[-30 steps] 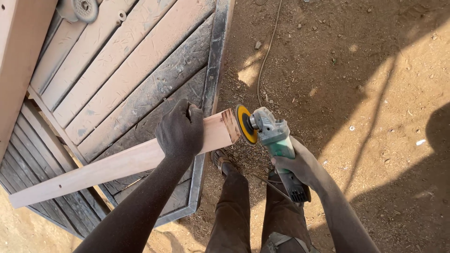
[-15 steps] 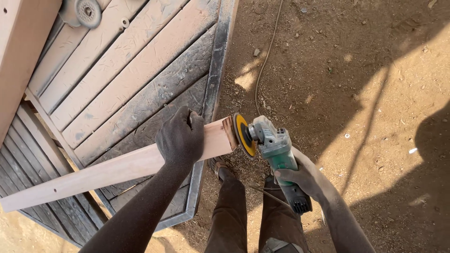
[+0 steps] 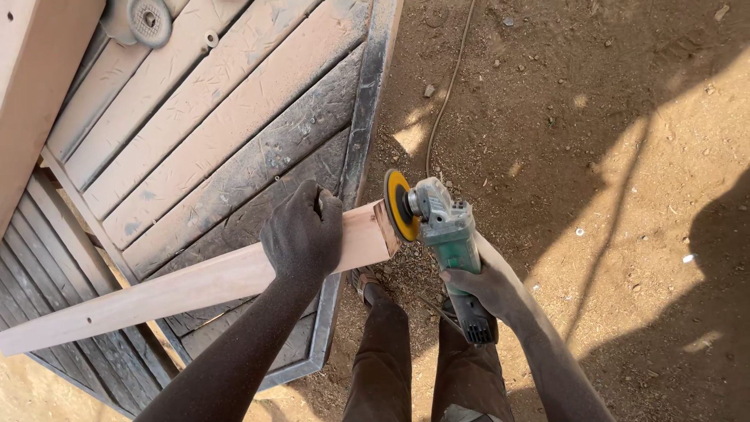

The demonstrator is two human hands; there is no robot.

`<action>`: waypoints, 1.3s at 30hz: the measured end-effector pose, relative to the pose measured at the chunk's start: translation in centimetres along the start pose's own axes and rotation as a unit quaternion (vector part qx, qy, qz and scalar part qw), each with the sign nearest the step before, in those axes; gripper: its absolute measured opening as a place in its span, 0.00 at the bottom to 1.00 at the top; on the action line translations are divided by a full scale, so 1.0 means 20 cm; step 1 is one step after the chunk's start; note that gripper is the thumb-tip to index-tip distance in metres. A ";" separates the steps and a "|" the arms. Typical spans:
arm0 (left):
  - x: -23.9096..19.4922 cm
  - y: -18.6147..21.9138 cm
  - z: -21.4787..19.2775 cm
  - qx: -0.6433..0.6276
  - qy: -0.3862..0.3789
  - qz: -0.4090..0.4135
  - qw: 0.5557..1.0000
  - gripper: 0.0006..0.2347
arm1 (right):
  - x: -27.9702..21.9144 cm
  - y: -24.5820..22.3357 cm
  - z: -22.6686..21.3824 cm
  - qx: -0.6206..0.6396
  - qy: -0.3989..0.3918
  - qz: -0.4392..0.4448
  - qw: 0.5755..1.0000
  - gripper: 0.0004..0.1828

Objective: Sanding a wooden plank using an electric angle grinder on a metal workbench

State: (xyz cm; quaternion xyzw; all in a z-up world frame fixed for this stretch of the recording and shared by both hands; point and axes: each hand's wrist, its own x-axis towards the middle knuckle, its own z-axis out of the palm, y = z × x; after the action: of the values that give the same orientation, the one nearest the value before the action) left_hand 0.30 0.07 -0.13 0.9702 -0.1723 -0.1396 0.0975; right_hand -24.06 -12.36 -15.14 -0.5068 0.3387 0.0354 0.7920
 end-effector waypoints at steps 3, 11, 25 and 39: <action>-0.02 -0.02 0.01 0.011 -0.005 0.000 1.000 0.10 | -0.06 0.11 -0.01 -0.049 0.018 -0.009 0.999 0.29; 0.00 -0.01 0.02 0.015 -0.007 -0.002 1.000 0.11 | -0.11 0.00 -0.04 0.011 0.009 0.097 0.995 0.37; -0.01 0.00 -0.01 0.006 -0.012 -0.005 1.000 0.10 | -0.01 -0.13 -0.04 -0.070 -0.019 0.092 0.993 0.30; 0.01 0.00 0.01 0.010 -0.004 0.003 1.000 0.10 | -0.06 -0.25 -0.05 -0.125 -0.004 0.125 0.984 0.29</action>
State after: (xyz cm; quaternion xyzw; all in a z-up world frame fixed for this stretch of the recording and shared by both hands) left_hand 0.52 0.01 -0.42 0.9700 -0.1771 -0.1411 0.0881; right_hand -23.59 -15.27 -10.77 -0.5550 0.3891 0.1784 0.7133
